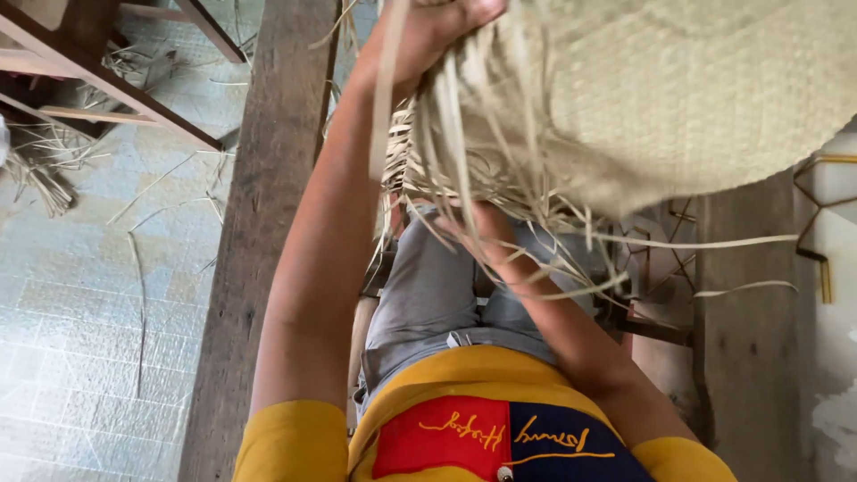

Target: Weaving a mat using dried plant fibers on a wooden frame.

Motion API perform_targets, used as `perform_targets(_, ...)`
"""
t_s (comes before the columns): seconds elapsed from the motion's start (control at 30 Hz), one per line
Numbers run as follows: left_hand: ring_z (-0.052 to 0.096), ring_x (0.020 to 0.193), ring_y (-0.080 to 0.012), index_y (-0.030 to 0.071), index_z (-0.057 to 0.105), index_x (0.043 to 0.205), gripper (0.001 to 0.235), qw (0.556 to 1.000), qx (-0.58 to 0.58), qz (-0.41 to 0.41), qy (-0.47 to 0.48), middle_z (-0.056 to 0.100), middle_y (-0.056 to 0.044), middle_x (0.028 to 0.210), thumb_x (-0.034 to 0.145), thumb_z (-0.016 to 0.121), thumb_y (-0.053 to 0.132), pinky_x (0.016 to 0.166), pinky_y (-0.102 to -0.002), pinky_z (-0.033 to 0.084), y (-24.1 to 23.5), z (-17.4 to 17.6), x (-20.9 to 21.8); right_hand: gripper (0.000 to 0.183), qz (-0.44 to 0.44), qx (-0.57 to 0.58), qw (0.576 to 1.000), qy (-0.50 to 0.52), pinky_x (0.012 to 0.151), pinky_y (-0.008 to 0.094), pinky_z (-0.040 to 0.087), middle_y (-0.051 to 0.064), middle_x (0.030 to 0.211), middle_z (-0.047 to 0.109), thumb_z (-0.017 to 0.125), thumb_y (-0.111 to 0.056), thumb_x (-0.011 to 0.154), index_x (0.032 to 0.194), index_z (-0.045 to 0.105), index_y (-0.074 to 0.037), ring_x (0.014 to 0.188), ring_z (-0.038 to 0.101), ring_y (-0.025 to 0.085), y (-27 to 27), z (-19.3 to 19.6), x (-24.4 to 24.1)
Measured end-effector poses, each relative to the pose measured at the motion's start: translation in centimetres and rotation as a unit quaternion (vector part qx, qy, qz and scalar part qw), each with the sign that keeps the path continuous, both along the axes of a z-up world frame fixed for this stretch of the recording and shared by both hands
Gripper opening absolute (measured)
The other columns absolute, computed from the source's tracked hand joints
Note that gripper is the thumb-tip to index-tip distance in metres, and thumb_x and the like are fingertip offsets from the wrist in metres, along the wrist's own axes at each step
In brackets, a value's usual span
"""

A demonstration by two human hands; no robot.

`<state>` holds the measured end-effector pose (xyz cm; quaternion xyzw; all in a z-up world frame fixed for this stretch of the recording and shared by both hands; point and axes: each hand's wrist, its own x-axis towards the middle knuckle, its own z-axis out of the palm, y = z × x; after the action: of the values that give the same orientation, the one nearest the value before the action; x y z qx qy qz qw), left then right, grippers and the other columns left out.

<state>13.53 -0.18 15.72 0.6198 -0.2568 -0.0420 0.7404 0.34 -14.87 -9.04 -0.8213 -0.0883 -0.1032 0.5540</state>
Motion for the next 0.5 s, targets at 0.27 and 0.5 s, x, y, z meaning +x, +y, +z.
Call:
perform_targets(0.27, 0.052, 0.064, -0.005, 0.013, 0.055, 0.077, 0.015, 0.984, -0.102, -0.121, -0.085, 0.053, 0.006, 0.07, 0.086, 0.066, 0.018, 0.058, -0.022, 0.044, 1.2, -3.6, 0.7, 0.035, -0.391, 0.342, 0.853, 0.053, 0.048, 0.031, 0.057, 0.014, 0.076, 0.06, 0.069, -0.006, 0.068, 0.096, 0.05, -0.003, 0.058, 0.063, 0.021, -17.3, -9.2, -2.9)
perform_targets(0.5, 0.043, 0.064, -0.0027, 0.014, 0.052, 0.068, 0.023, 0.99, -0.069, -0.119, -0.017, 0.047, 0.009, 0.067, 0.081, 0.07, 0.022, 0.059, -0.022, 0.035, 1.5, -5.0, -1.3, 0.049, -0.227, 0.473, 0.848, 0.076, 0.039, 0.028, 0.048, 0.009, 0.109, 0.057, 0.039, -0.043, 0.086, 0.128, 0.042, -0.017, 0.068, 0.06, 0.022, -16.9, 4.5, -3.5)
